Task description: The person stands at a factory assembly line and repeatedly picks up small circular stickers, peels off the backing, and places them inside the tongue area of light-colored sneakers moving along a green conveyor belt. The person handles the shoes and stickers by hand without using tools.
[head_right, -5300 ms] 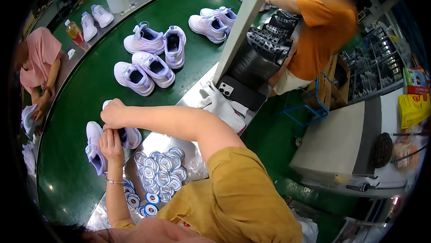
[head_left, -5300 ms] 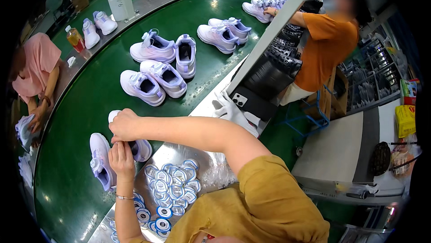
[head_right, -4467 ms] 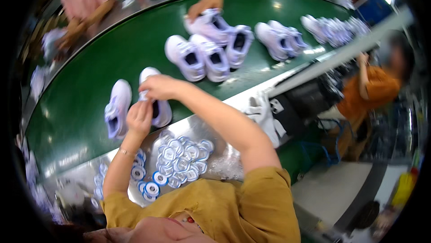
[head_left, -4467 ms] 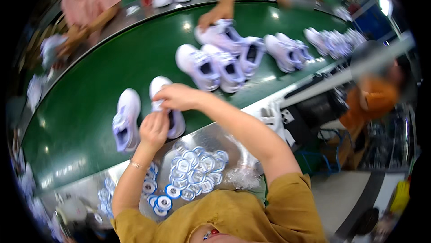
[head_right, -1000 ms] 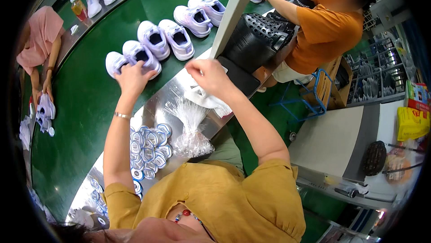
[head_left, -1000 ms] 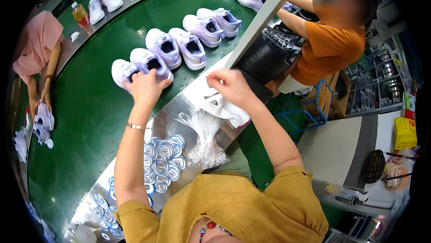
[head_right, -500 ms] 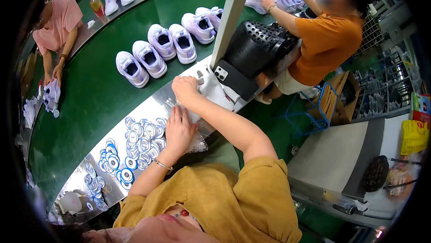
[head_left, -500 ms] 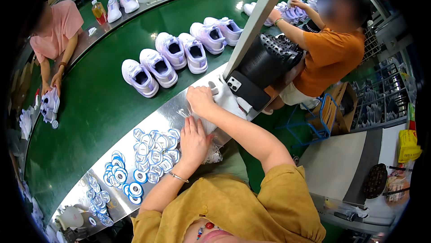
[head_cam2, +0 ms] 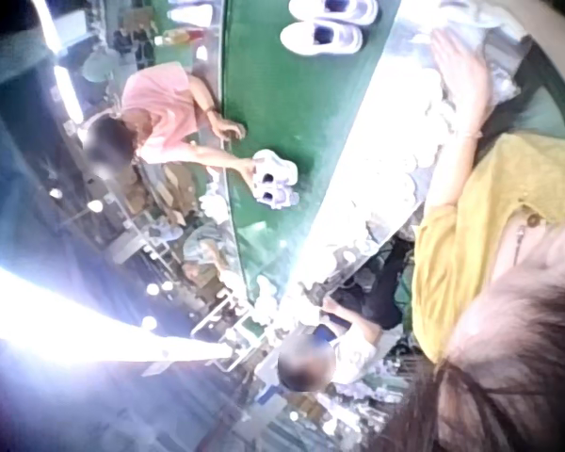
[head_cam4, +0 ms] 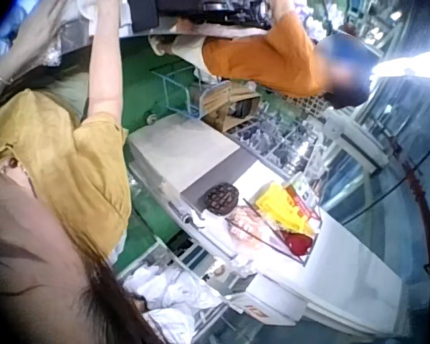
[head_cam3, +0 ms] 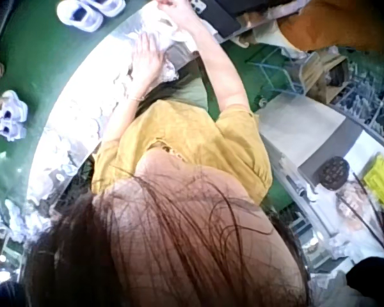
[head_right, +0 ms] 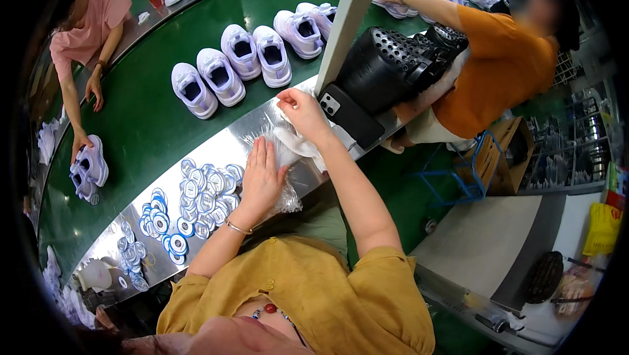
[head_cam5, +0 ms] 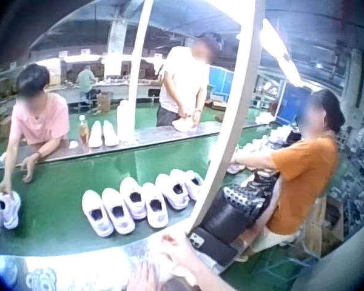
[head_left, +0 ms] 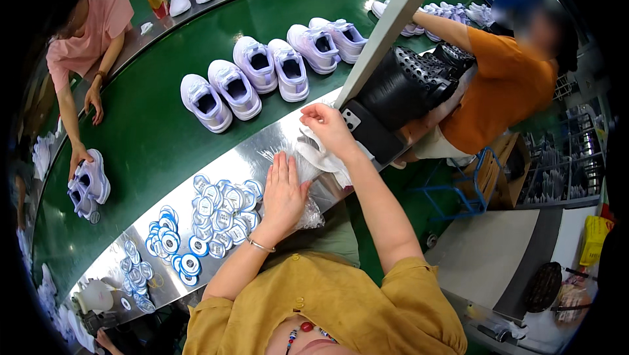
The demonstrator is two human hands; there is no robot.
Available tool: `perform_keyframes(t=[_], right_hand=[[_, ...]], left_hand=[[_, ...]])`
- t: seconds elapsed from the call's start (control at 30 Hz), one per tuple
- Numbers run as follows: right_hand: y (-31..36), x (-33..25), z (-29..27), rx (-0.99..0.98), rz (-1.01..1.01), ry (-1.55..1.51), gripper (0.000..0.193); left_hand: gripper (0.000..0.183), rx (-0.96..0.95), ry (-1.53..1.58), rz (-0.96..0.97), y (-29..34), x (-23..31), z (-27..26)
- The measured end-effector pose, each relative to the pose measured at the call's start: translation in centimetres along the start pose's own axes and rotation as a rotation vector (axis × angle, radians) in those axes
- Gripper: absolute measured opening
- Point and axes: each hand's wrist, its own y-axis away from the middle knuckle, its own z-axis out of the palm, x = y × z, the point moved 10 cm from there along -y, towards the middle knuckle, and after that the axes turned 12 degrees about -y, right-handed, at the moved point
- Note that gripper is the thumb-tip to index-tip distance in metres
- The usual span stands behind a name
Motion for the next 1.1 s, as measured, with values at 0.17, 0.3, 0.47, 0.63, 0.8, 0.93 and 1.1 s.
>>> perform_keyframes(t=[0.17, 0.3, 0.47, 0.63, 0.8, 0.93, 1.1], right_hand=[[-1.5, -2.0, 2.7, -0.111, -0.068, 0.507, 0.019], [-2.6, -0.7, 6.5, -0.201, -0.076, 0.961, 0.018], [-3.5, 0.7, 7.8, -0.281, -0.061, 1.007, 0.016], [-3.3, 2.6, 2.5, -0.113, 0.158, 0.021, 0.015], [-0.9, 1.1, 0.8, 0.148, 0.121, -0.375, 0.007], [-0.5, 0.5, -0.8, 0.291, -0.013, -0.294, 0.007], [-0.8, -1.0, -1.5, 0.324, -0.088, -0.085, 0.007]], left_hand=[[0.061, 0.031, -0.057, -0.041, -0.4, -0.2, 0.2], [0.062, 0.023, -0.078, -0.052, -1.4, -0.4, 0.3], [0.063, 0.015, -0.081, -0.062, -2.2, 0.2, -1.4], [0.064, -0.019, 0.012, -0.019, -1.6, 0.2, -0.8], [0.062, 0.003, -0.013, 0.012, -1.0, 0.5, 0.2], [0.06, 0.025, -0.034, 0.027, -1.0, 0.7, 0.0], [0.059, 0.025, -0.05, 0.03, -1.1, 0.9, 0.1]])
